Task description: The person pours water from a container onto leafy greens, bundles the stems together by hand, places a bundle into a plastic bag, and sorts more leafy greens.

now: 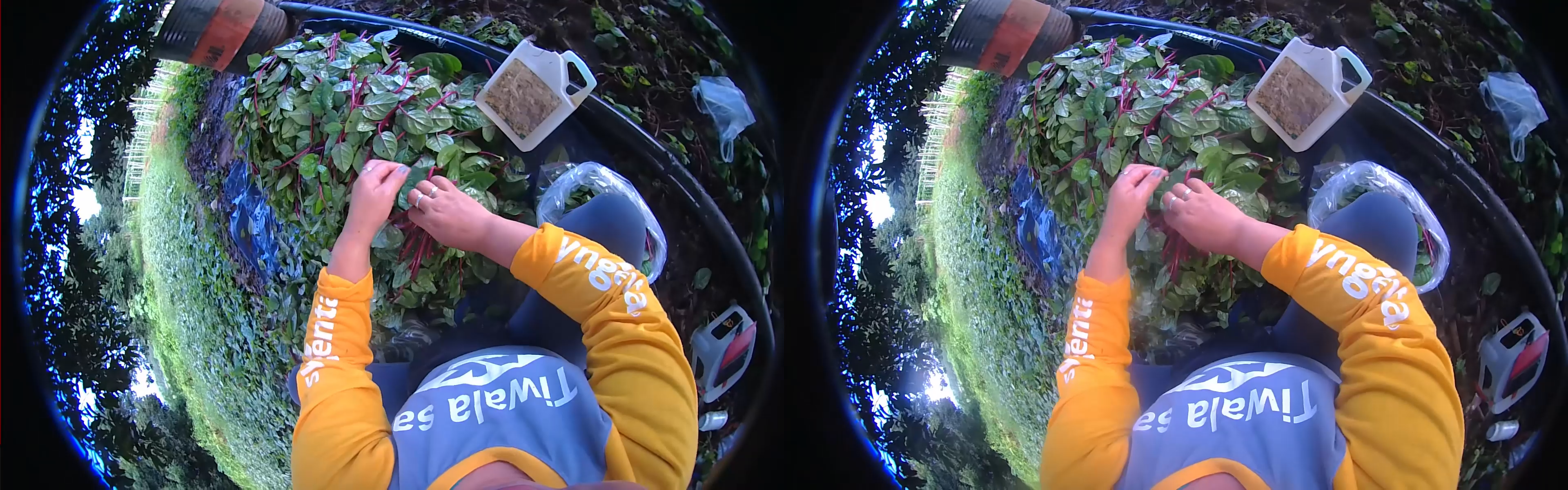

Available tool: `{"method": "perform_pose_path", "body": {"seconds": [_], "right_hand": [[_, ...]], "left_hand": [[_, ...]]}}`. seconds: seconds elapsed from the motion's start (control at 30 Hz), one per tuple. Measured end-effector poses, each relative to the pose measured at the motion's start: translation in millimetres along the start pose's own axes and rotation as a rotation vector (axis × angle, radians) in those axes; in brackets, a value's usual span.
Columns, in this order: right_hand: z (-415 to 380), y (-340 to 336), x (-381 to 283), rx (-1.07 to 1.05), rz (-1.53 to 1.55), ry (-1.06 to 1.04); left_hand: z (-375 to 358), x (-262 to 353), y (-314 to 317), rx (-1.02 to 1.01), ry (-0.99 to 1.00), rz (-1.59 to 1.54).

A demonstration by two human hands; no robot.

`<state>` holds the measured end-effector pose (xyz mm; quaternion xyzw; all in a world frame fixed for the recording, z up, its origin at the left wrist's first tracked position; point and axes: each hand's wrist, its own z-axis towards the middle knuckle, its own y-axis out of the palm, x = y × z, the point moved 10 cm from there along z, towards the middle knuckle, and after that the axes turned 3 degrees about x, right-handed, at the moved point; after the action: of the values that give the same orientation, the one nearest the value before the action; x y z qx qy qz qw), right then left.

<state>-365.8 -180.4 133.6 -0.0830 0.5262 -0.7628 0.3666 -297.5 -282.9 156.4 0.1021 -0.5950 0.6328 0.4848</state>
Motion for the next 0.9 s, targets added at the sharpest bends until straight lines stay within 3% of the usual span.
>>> {"method": "perform_pose_path", "body": {"seconds": [0.07, 0.1, 0.27, 0.37, 0.4, 0.47, 0.6, 0.63, 0.7, 0.77, 0.8, 0.87, 0.9], "right_hand": [[2, -8, -9, 0.073, -0.042, -0.052], [2, -15, -15, 0.150, -0.084, -0.096], [4, 3, -16, -0.010, -0.044, -0.068], [6, 11, -18, -0.068, -0.003, -0.056], [8, 15, -18, -0.093, 0.032, -0.047], [8, 13, -25, -0.091, 0.030, -0.064], [7, 4, -23, -0.022, 0.027, -0.032], [7, 4, -19, -0.047, 0.063, 0.003], [3, 9, -15, -0.069, 0.050, 0.025], [0, 15, -6, -0.150, 0.088, 0.097], [0, 11, -6, -0.146, 0.084, 0.092], [0, -5, -8, -0.025, 0.058, 0.051], [0, -8, -6, 0.001, 0.052, 0.049]], "left_hand": [[4, -18, 42, -0.375, -0.356, 0.012], [-8, -32, 63, -0.617, -0.682, 0.020], [-21, -39, 81, -0.621, -0.816, -0.216], [-22, -51, 59, -0.100, -0.724, -0.655], [-28, -61, 52, -0.087, -0.728, -0.653], [-46, -89, -7, 0.502, -0.782, -0.977], [-111, -108, -131, 1.471, -0.532, -1.134], [-118, -129, -142, 1.488, -0.527, -1.129], [-98, -179, -150, 1.139, -0.595, -0.876], [-58, -181, -132, 0.889, -0.601, -0.776], [-42, -190, -127, 0.866, -0.654, -0.622], [-1, -222, -122, 0.705, -0.486, -0.378], [21, -211, -124, 0.632, -0.373, -0.068]]}}
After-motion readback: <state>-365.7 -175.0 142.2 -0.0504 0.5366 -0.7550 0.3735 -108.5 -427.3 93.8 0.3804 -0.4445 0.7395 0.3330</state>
